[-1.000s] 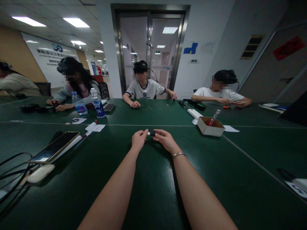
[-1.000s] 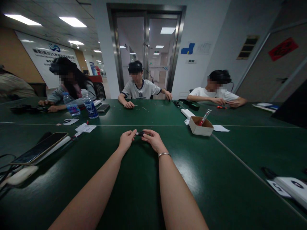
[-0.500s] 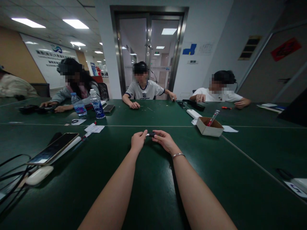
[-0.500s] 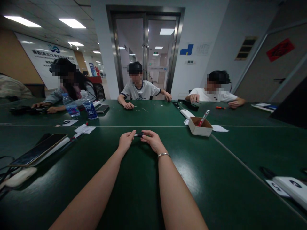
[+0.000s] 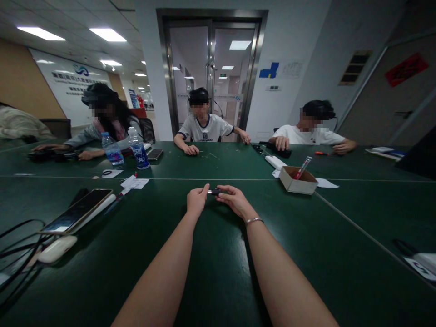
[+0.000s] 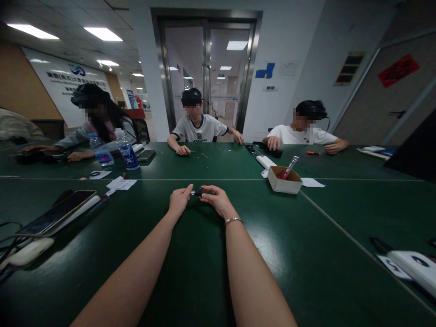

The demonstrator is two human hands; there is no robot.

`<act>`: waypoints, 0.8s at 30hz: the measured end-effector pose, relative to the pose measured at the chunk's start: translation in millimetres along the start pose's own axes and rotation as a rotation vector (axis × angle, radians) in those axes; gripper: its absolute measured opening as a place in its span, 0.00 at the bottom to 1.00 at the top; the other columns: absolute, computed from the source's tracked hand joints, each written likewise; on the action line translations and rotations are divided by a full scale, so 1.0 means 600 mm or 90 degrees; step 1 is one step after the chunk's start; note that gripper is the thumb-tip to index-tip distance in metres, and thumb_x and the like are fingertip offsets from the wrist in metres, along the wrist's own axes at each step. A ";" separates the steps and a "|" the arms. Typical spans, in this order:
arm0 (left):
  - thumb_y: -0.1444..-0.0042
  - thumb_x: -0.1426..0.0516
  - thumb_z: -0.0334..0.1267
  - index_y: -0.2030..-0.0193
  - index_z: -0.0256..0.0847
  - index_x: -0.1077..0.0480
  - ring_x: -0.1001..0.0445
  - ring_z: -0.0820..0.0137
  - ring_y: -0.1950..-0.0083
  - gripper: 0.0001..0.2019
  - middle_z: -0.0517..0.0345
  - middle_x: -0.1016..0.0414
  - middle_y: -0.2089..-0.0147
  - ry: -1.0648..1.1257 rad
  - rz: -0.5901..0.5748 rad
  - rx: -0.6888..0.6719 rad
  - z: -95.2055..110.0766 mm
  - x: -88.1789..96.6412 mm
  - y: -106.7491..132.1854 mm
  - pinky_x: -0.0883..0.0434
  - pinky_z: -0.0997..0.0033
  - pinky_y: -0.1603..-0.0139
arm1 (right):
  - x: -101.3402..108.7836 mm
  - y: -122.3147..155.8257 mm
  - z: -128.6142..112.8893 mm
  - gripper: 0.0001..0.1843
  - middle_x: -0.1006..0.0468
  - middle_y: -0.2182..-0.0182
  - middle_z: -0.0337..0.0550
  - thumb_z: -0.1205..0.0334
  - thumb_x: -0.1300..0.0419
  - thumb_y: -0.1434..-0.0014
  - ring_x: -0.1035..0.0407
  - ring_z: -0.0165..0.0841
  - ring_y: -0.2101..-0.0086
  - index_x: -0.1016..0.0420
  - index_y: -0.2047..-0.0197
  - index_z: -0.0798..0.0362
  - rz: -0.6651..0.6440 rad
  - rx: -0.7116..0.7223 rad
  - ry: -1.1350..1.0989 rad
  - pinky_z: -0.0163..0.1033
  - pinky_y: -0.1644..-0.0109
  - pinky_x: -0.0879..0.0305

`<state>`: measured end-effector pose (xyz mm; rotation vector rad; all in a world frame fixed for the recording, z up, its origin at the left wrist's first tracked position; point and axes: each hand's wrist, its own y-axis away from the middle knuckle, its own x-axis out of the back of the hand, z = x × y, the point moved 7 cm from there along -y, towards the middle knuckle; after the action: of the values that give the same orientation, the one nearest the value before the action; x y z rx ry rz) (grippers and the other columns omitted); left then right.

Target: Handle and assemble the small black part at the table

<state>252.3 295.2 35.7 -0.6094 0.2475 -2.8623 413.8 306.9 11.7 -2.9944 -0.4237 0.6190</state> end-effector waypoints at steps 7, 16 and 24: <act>0.44 0.50 0.55 0.85 0.40 0.37 0.39 0.70 0.78 0.26 0.59 0.36 0.82 0.008 -0.005 0.026 -0.006 -0.001 0.002 0.43 0.71 0.73 | -0.005 0.003 -0.005 0.21 0.22 0.61 0.43 0.69 0.27 0.62 0.25 0.33 0.66 0.21 0.61 0.55 0.003 -0.006 0.007 0.38 0.57 0.26; 0.42 0.52 0.51 0.82 0.40 0.35 0.38 0.70 0.78 0.23 0.58 0.34 0.80 0.027 -0.011 0.059 -0.009 -0.002 0.005 0.43 0.71 0.73 | -0.005 0.003 -0.005 0.21 0.22 0.61 0.44 0.71 0.27 0.61 0.25 0.33 0.66 0.22 0.60 0.56 0.005 -0.009 0.002 0.36 0.59 0.26; 0.43 0.51 0.56 0.83 0.40 0.36 0.37 0.70 0.78 0.25 0.60 0.36 0.82 0.022 0.004 0.003 -0.016 -0.006 -0.004 0.43 0.71 0.72 | -0.006 0.003 -0.002 0.17 0.21 0.66 0.45 0.70 0.29 0.56 0.25 0.32 0.70 0.22 0.61 0.57 0.015 -0.038 -0.009 0.32 0.64 0.25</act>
<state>251.2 299.7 25.9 -0.5577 0.2477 -2.8682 411.4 304.2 14.0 -3.0575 -0.4151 0.6410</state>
